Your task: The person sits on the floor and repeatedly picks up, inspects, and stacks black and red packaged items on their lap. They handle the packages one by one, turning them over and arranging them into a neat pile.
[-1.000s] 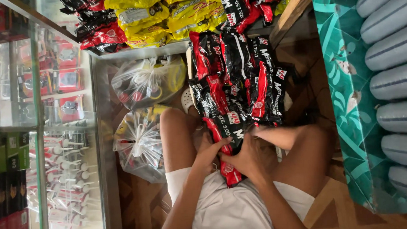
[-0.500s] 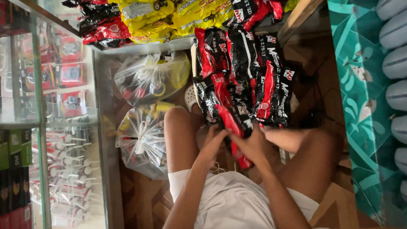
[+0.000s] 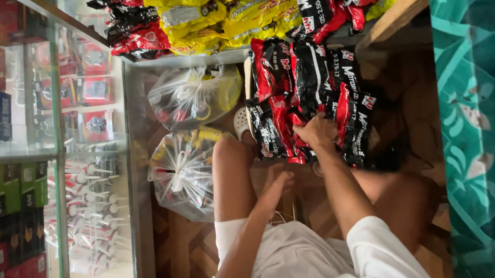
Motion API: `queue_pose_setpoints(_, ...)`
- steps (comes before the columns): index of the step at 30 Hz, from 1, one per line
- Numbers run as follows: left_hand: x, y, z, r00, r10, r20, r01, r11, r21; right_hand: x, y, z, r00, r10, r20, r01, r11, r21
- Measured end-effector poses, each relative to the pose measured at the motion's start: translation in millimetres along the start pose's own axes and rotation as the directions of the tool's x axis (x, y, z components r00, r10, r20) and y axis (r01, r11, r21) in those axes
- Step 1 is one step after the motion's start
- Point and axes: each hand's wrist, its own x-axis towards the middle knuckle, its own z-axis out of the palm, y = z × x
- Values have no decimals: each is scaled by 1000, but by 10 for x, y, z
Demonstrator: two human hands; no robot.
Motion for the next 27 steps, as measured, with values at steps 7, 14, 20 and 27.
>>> queue_pose_setpoints(7,186,-244,-17,998,4,69,-11,996,91,362,-6,748,934,-84,-347,67,996,-61)
queue_pose_setpoints(14,200,-341,11,986,37,161,-54,993,104,525,47,1146,777,-226,-588,187,974,-128)
queue_pose_setpoints(20,134,-261,9,973,34,227,-67,988,138,531,60,1206,920,-161,-358,119,983,-138)
queue_pose_setpoints(27,117,-182,76,975,33,219,-72,982,175,16,114,1112,885,-326,-333,143,870,-472)
